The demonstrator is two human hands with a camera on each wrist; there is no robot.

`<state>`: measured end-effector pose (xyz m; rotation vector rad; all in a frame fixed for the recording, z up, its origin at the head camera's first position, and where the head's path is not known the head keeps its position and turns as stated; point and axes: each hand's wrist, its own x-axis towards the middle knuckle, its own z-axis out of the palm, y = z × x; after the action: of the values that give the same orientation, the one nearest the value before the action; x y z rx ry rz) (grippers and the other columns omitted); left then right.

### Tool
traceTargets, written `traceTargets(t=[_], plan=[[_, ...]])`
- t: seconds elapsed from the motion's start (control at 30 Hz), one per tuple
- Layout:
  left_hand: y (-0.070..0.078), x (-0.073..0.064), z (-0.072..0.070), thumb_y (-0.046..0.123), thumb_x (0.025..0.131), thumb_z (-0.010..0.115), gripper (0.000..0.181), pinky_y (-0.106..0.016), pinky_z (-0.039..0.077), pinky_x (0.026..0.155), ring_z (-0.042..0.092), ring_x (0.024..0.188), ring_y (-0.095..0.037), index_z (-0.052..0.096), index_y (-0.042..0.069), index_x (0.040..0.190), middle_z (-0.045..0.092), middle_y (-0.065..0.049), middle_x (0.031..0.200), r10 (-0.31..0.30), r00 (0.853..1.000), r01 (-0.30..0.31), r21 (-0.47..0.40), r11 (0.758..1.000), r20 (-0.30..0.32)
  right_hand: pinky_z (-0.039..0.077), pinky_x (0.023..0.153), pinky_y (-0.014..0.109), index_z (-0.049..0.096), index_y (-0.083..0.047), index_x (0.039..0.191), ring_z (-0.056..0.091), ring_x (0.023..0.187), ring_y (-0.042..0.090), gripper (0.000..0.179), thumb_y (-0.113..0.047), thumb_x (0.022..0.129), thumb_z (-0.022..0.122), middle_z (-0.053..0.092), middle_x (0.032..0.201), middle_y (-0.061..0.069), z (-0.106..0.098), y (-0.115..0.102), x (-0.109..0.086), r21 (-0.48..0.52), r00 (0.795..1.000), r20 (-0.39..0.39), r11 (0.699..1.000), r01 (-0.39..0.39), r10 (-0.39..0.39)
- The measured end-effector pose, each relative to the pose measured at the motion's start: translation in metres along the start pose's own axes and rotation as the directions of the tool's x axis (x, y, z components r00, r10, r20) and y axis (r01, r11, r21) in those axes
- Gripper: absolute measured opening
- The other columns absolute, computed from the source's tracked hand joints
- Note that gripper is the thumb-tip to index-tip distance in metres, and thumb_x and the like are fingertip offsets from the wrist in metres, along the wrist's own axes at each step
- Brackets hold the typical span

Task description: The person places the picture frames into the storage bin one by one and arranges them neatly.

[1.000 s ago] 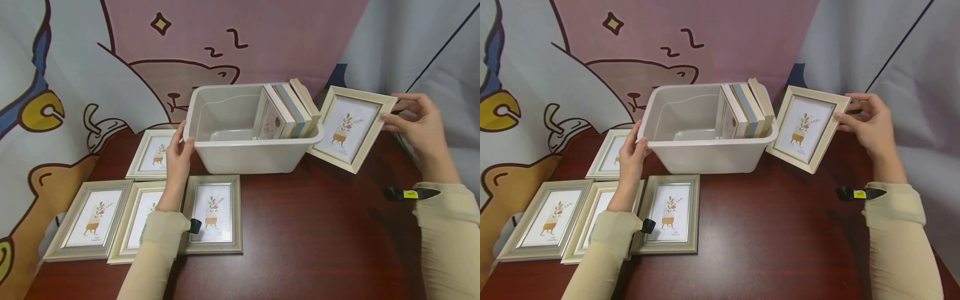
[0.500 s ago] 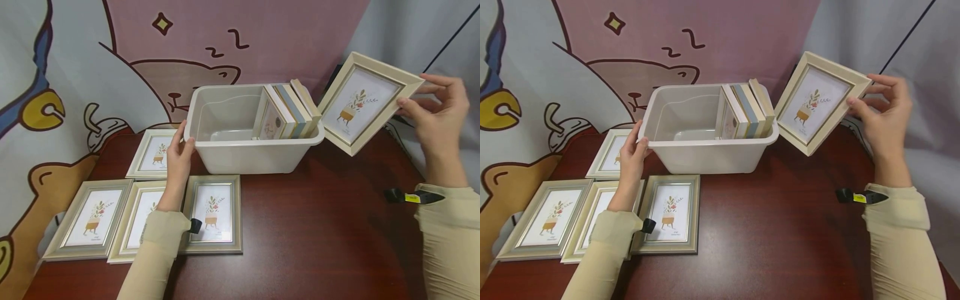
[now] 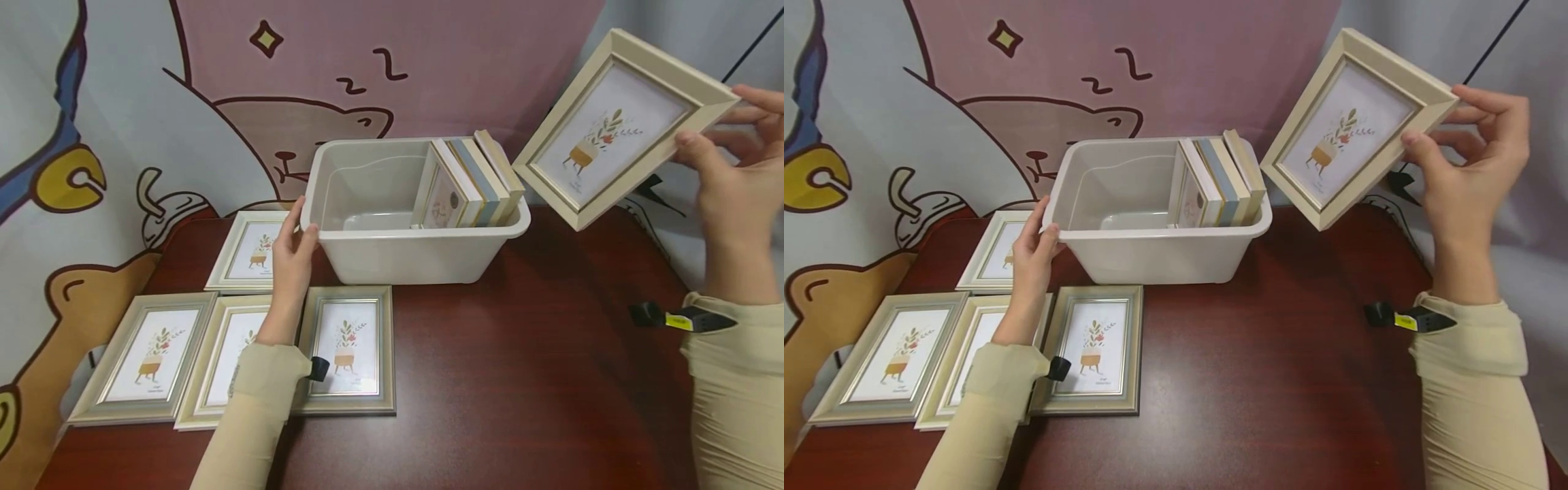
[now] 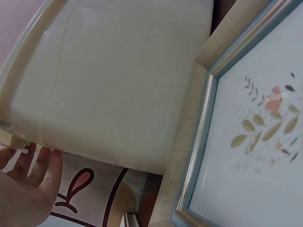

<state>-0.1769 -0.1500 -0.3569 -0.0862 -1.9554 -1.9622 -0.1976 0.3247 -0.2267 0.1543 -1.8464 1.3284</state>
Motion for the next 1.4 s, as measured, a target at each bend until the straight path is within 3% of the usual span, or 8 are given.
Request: traceTargets(t=[0.27, 0.4, 0.53, 0.63, 0.8, 1.07, 1.23, 1.4], plan=[[0.0, 0.0, 0.001, 0.016, 0.099, 0.052, 0.056, -0.013, 0.053, 0.091, 0.054, 0.126, -0.029, 0.04, 0.012, 0.153, 0.044, -0.011, 0.154, -0.006, 1.0, 0.006, 0.017, 1.0, -0.001, 0.055, 0.082, 0.01, 0.054, -0.013, 0.136, 0.069, 0.1, 0.007, 0.049, -0.01, 0.09, 0.07, 0.07, 0.118, -0.002, 0.005, -0.024, 0.001, 0.013, 0.992, -0.076, 0.995, -0.095, 0.096], [-0.001, 0.001, 0.0, 0.017, 0.099, 0.052, 0.056, -0.013, 0.053, 0.091, 0.054, 0.126, -0.029, 0.04, 0.013, 0.153, 0.045, -0.011, 0.154, -0.006, 1.0, 0.006, 0.018, 1.0, -0.003, 0.057, 0.086, 0.015, 0.056, -0.014, 0.135, 0.071, 0.099, 0.01, 0.051, -0.017, 0.088, 0.074, 0.073, 0.118, 0.004, 0.008, -0.031, 0.001, 0.044, 0.993, -0.094, 0.997, -0.068, 0.071], [-0.002, 0.001, 0.0, 0.018, 0.099, 0.052, 0.055, -0.012, 0.053, 0.089, 0.054, 0.124, -0.027, 0.04, 0.015, 0.153, 0.045, -0.01, 0.153, -0.009, 1.0, 0.009, 0.019, 1.0, -0.003, 0.058, 0.082, 0.017, 0.062, -0.011, 0.129, 0.072, 0.092, 0.015, 0.047, -0.011, 0.084, 0.078, 0.075, 0.11, 0.009, 0.016, -0.039, -0.002, 0.184, 0.992, -0.116, 0.982, -0.029, 0.051], [-0.001, 0.001, 0.0, 0.018, 0.099, 0.052, 0.055, -0.013, 0.053, 0.089, 0.054, 0.124, -0.027, 0.04, 0.015, 0.153, 0.045, -0.01, 0.153, -0.011, 1.0, 0.011, 0.018, 1.0, -0.002, 0.059, 0.078, 0.017, 0.061, -0.007, 0.127, 0.072, 0.09, 0.019, 0.05, -0.006, 0.081, 0.081, 0.074, 0.108, 0.013, 0.022, -0.047, -0.004, 0.311, 0.993, -0.11, 0.95, -0.014, 0.051], [0.0, 0.001, 0.0, 0.018, 0.1, 0.051, 0.055, -0.014, 0.054, 0.091, 0.054, 0.126, -0.029, 0.04, 0.015, 0.153, 0.045, -0.01, 0.154, -0.008, 1.0, 0.008, 0.015, 1.0, 0.003, 0.06, 0.078, 0.019, 0.057, -0.005, 0.13, 0.071, 0.097, 0.023, 0.056, -0.009, 0.08, 0.082, 0.068, 0.119, 0.017, 0.032, -0.06, -0.007, 0.375, 0.996, -0.084, 0.927, 0.01, 0.024], [-0.001, 0.001, 0.0, 0.019, 0.099, 0.052, 0.056, -0.013, 0.054, 0.089, 0.055, 0.123, -0.025, 0.04, 0.015, 0.153, 0.046, -0.011, 0.153, -0.005, 1.0, 0.005, 0.026, 1.0, 0.001, 0.061, 0.078, 0.024, 0.055, -0.003, 0.125, 0.07, 0.099, 0.028, 0.054, -0.004, 0.078, 0.082, 0.061, 0.116, 0.016, 0.054, -0.074, -0.013, 0.453, 0.994, -0.104, 0.888, 0.073, -0.028], [-0.002, 0.002, -0.001, 0.019, 0.099, 0.052, 0.056, -0.013, 0.054, 0.088, 0.056, 0.122, -0.025, 0.041, 0.015, 0.153, 0.047, -0.012, 0.152, -0.002, 1.0, 0.002, 0.02, 1.0, -0.002, 0.063, 0.073, 0.027, 0.051, 0.003, 0.116, 0.074, 0.089, 0.029, 0.057, 0.003, 0.071, 0.086, 0.059, 0.106, 0.017, 0.073, -0.082, -0.016, 0.563, 0.992, -0.102, 0.818, 0.122, -0.078], [-0.001, 0.002, 0.0, 0.018, 0.099, 0.052, 0.056, -0.013, 0.054, 0.088, 0.055, 0.123, -0.028, 0.04, 0.014, 0.153, 0.046, -0.012, 0.153, -0.008, 1.0, 0.008, 0.011, 1.0, -0.001, 0.063, 0.072, 0.03, 0.05, 0.005, 0.113, 0.074, 0.085, 0.03, 0.056, 0.005, 0.069, 0.085, 0.058, 0.1, 0.018, 0.094, -0.086, -0.024, 0.605, 0.989, -0.09, 0.782, 0.15, -0.12]])
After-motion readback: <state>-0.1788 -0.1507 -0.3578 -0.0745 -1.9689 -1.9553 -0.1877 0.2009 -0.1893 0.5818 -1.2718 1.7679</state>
